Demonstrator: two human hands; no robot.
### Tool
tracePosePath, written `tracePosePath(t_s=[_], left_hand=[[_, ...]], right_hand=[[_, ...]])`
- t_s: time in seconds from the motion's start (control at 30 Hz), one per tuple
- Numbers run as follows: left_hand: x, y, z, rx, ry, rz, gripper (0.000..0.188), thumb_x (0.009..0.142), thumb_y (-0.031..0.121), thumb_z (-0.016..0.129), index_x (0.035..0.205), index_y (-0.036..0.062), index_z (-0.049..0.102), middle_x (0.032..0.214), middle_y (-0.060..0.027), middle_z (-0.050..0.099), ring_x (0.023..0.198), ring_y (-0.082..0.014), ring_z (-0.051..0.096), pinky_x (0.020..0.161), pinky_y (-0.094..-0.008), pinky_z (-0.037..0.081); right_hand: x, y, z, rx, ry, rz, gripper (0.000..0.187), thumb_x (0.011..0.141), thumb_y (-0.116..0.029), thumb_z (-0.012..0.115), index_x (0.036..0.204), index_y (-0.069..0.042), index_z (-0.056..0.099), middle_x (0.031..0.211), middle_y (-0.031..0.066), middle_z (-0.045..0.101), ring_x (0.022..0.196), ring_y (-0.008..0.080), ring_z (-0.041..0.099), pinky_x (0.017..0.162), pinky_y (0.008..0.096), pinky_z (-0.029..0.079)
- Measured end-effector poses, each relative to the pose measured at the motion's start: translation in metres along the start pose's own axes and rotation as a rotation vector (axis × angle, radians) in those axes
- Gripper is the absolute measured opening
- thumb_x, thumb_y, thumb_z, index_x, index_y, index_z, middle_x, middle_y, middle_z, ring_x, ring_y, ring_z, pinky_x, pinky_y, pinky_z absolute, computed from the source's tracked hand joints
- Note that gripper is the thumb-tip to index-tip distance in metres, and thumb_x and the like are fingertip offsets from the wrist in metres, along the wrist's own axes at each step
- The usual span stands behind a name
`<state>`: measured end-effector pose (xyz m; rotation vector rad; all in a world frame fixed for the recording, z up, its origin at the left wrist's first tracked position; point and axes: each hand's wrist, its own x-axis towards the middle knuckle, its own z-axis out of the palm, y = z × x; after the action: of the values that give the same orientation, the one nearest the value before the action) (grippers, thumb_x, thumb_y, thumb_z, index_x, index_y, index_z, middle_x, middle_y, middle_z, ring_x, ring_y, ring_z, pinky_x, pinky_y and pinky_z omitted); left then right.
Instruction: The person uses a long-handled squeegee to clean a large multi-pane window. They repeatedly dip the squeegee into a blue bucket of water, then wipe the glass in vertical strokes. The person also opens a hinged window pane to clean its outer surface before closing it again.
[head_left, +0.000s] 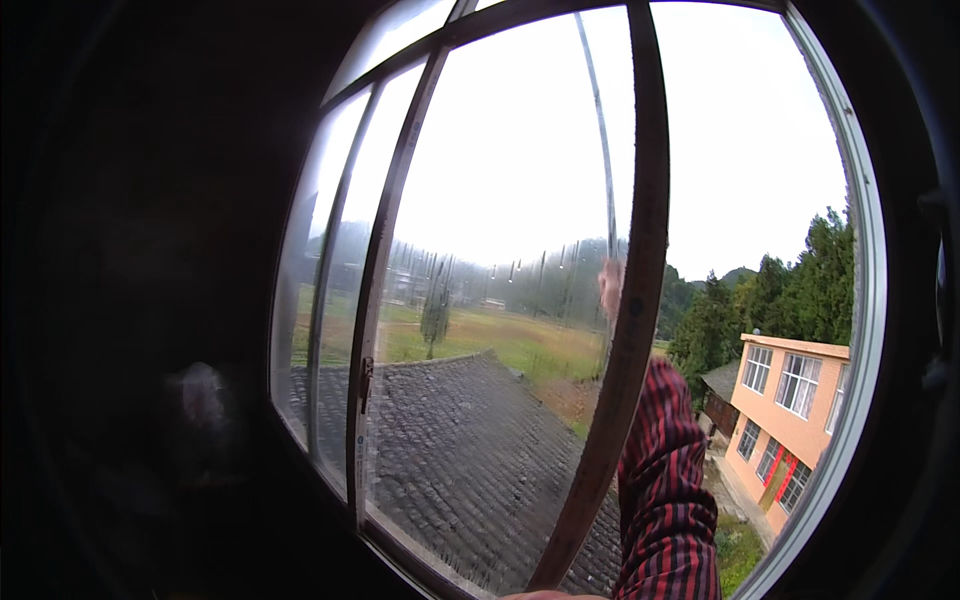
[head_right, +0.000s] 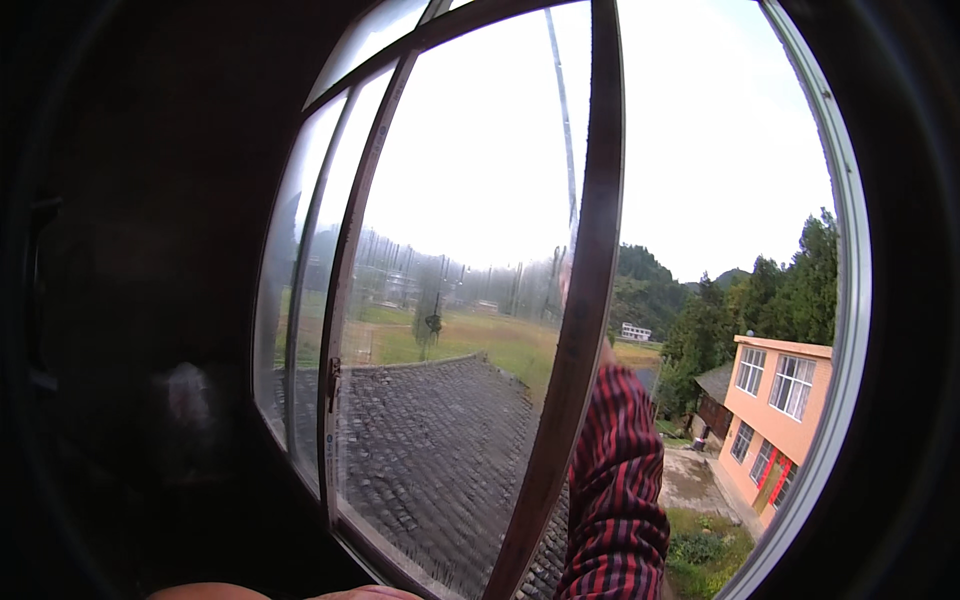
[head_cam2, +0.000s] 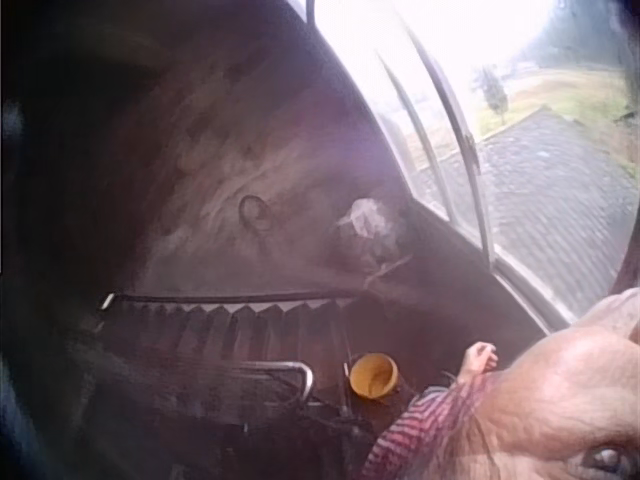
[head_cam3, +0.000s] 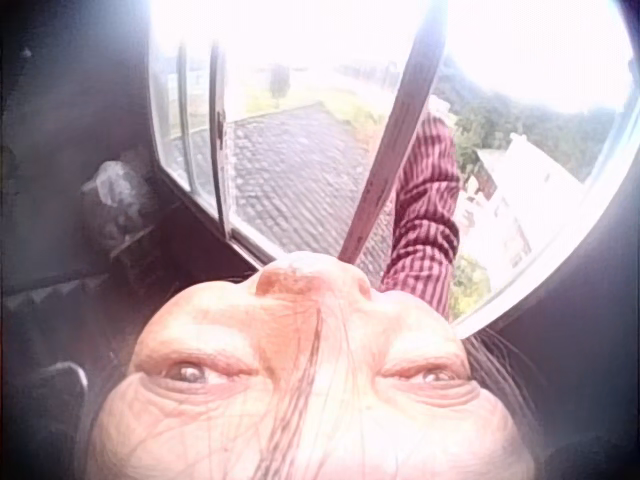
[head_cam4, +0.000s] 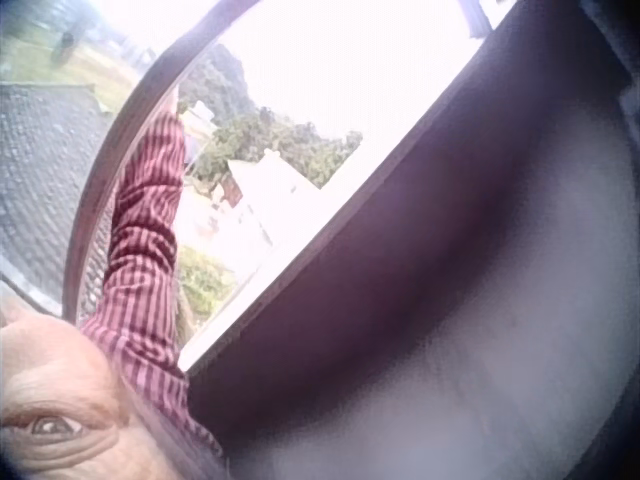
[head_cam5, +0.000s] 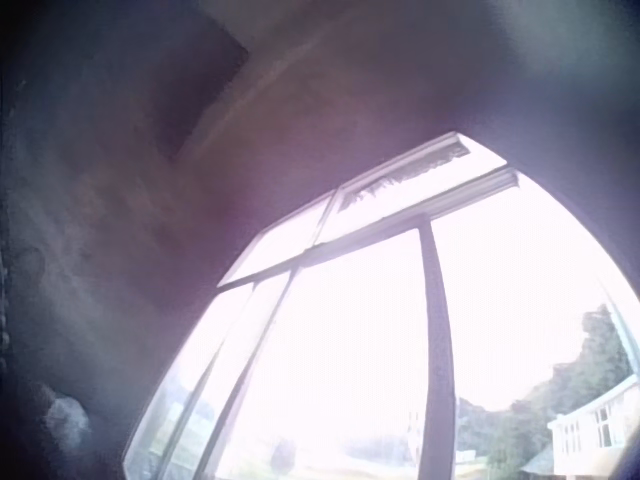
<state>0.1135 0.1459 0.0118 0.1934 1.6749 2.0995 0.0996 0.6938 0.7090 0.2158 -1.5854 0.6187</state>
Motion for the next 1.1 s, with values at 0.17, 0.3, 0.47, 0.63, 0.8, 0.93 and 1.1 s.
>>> tracePosePath(t_s=[0.17, 0.3, 0.47, 0.63, 0.8, 0.93, 1.1], left_hand=[[0.005, 0.006, -0.001, 0.010, 0.059, 0.001, 0.020, 0.104, 0.023, 0.060, 0.110, 0.0049, 0.066, 0.082, -0.0067, 0.071, 0.066, -0.0134, 0.066, 0.060, -0.0286, 0.056], [0.018, -0.001, -0.004, 0.044, 0.075, 0.017, 0.021, 0.104, 0.022, 0.060, 0.111, 0.0037, 0.066, 0.083, -0.0078, 0.072, 0.067, -0.0144, 0.068, 0.062, -0.0295, 0.058], [0.022, -0.005, -0.002, 0.082, 0.028, 0.030, 0.021, 0.103, 0.019, 0.060, 0.113, 0.0011, 0.066, 0.083, -0.0101, 0.072, 0.071, -0.0163, 0.069, 0.065, -0.0307, 0.059], [0.013, -0.003, 0.004, 0.066, 0.029, 0.069, 0.022, 0.103, 0.020, 0.061, 0.112, 0.0009, 0.066, 0.083, -0.0106, 0.072, 0.070, -0.0165, 0.069, 0.065, -0.0305, 0.058], [0.008, -0.013, -0.002, 0.079, 0.053, 0.043, 0.020, 0.103, 0.020, 0.060, 0.110, 0.0016, 0.067, 0.082, -0.0106, 0.072, 0.067, -0.0166, 0.068, 0.062, -0.0302, 0.058], [-0.003, -0.019, -0.010, 0.012, 0.062, -0.015, 0.019, 0.103, 0.019, 0.059, 0.110, 0.0023, 0.067, 0.082, -0.0104, 0.072, 0.067, -0.0168, 0.068, 0.061, -0.0309, 0.058], [-0.033, -0.015, -0.012, 0.050, 0.043, -0.048, 0.019, 0.103, 0.020, 0.060, 0.110, 0.0033, 0.067, 0.081, -0.0094, 0.071, 0.065, -0.0159, 0.067, 0.058, -0.0302, 0.056]], right_hand=[[0.083, -0.052, 0.048, 0.014, -0.020, -0.054, 0.031, 0.104, -0.033, 0.051, 0.093, -0.005, 0.058, 0.063, -0.0028, 0.049, 0.047, 0.0072, 0.045, 0.040, 0.0254, 0.035], [0.110, -0.057, 0.060, -0.113, -0.002, -0.108, 0.034, 0.104, -0.030, 0.049, 0.097, 0.000, 0.061, 0.063, -0.0008, 0.050, 0.049, 0.0090, 0.048, 0.042, 0.0281, 0.041], [0.135, -0.061, 0.063, -0.134, -0.027, -0.172, 0.036, 0.104, -0.030, 0.049, 0.096, 0.002, 0.062, 0.062, 0.0005, 0.052, 0.049, 0.0094, 0.051, 0.042, 0.0277, 0.041], [0.122, -0.045, 0.071, -0.106, 0.058, -0.211, 0.036, 0.104, -0.028, 0.051, 0.081, -0.001, 0.057, 0.059, 0.0019, 0.051, 0.048, 0.0127, 0.052, 0.043, 0.0322, 0.043], [0.045, -0.001, 0.071, -0.308, 0.103, -0.359, 0.036, 0.105, -0.032, 0.053, 0.084, -0.004, 0.056, 0.058, 0.0061, 0.050, 0.052, 0.0175, 0.057, 0.047, 0.0376, 0.042], [-0.052, 0.024, 0.061, -0.403, 0.107, -0.322, 0.040, 0.107, -0.035, 0.050, 0.081, -0.005, 0.053, 0.058, 0.0090, 0.050, 0.053, 0.0213, 0.058, 0.049, 0.0397, 0.041], [-0.181, 0.036, 0.042, -0.189, -0.035, 0.037, 0.037, 0.108, -0.034, 0.050, 0.082, -0.007, 0.049, 0.062, 0.0062, 0.045, 0.051, 0.0176, 0.049, 0.048, 0.0371, 0.038]])
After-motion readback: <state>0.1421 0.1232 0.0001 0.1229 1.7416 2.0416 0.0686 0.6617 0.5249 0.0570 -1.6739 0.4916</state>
